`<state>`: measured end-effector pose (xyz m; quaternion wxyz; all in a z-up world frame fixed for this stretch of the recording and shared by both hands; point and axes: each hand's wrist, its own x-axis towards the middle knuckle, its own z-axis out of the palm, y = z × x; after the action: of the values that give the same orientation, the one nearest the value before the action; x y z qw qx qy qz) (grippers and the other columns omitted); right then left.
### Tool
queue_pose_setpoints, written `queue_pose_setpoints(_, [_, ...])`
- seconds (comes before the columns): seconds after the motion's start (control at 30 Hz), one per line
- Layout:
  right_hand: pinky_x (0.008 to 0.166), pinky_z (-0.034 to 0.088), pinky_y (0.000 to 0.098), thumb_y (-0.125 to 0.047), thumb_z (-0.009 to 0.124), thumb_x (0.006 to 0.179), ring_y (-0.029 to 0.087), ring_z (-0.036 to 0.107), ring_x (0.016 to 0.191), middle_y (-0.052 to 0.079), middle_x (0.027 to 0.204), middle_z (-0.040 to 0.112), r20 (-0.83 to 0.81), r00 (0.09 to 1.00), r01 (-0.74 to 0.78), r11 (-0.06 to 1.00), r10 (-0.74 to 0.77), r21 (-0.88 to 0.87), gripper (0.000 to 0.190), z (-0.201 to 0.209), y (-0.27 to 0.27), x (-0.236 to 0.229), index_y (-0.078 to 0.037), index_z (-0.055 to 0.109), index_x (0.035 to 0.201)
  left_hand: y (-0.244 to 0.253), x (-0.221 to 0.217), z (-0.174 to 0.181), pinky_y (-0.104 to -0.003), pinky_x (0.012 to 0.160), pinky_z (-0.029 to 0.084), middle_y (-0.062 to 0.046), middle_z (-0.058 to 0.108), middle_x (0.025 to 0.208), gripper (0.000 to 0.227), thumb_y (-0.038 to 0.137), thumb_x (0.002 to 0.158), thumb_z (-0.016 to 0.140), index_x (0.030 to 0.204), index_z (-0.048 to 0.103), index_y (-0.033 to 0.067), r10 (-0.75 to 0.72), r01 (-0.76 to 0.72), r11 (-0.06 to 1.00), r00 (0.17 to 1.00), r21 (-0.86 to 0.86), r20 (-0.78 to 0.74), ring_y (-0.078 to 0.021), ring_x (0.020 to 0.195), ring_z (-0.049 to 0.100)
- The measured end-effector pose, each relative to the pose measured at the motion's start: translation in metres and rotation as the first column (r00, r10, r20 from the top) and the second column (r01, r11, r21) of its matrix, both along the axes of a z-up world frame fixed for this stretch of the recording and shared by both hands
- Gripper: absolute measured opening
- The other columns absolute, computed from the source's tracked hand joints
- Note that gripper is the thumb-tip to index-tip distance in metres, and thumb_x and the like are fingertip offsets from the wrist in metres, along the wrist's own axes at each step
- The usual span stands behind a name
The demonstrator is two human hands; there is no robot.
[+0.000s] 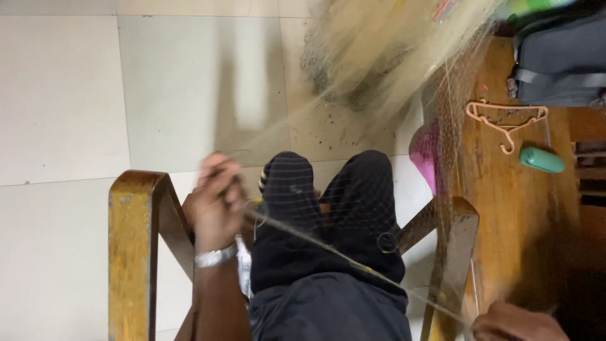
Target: Repairing a fishing net using a netting needle and scissors
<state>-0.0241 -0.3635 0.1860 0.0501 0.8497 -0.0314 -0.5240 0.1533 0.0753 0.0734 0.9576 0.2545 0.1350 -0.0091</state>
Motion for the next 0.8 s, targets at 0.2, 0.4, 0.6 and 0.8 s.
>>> queue_pose_setpoints(0.2, [0.052, 0.052, 0.0254, -0.014, 0.063, 0.072, 0.011, 0.064, 0.049, 0.000, 0.059, 0.068, 0.449, 0.721, -0.164, 0.500, -0.528, 0.850, 0.011, 0.045, 0.026, 0.056, -0.009, 0.070, 0.078, 0.055, -0.043, 0.064, -0.012, 0.042, 0.049, -0.012, 0.067, 0.099, 0.029, -0.011, 0.092, 0.040, 0.101, 0.063, 0.0034, 0.101, -0.211, 0.931, 0.932, 0.297, 0.347, -0.0058, 0.054, 0.059])
queue_pose_setpoints(0.4, [0.066, 0.047, 0.0264, -0.012, 0.061, 0.078, 0.014, 0.059, 0.069, 0.006, 0.081, 0.064, 0.728, 0.524, -0.179, 0.778, -0.442, 0.602, 0.013, -0.015, 0.034, 0.062, -0.006, 0.066, 0.088, 0.037, -0.097, 0.018, -0.018, 0.044, 0.049, -0.008, 0.068, 0.097, 0.034, -0.012, 0.084, 0.038, 0.100, 0.062, 0.0062, 0.122, -0.085, 0.850, 0.992, 0.520, -0.038, -0.0095, 0.054, 0.058])
queue_pose_setpoints(0.6, [0.066, 0.047, 0.0357, -0.016, 0.055, 0.076, 0.021, 0.066, 0.078, -0.002, 0.088, 0.068, 0.483, 0.832, 0.070, 0.915, -0.274, 0.398, 0.017, -0.109, 0.062, 0.026, -0.020, 0.066, 0.089, 0.022, -0.131, -0.029, -0.032, 0.055, 0.054, -0.017, 0.065, 0.098, 0.022, -0.010, 0.080, 0.046, 0.096, 0.060, -0.0030, 0.218, 0.050, 0.863, 0.860, 0.502, -0.462, -0.0205, 0.061, 0.061])
queue_pose_setpoints(0.8, [0.074, 0.047, 0.0369, -0.012, 0.054, 0.080, 0.028, 0.065, 0.084, 0.009, 0.096, 0.069, 0.592, 0.688, 0.203, 0.894, -0.421, 0.399, 0.025, -0.109, 0.091, 0.028, -0.012, 0.067, 0.101, 0.031, -0.124, -0.037, -0.024, 0.049, 0.049, -0.016, 0.067, 0.092, 0.021, -0.010, 0.077, 0.049, 0.092, 0.061, -0.0015, 0.231, 0.074, 0.841, 0.846, 0.535, -0.480, -0.0164, 0.054, 0.060])
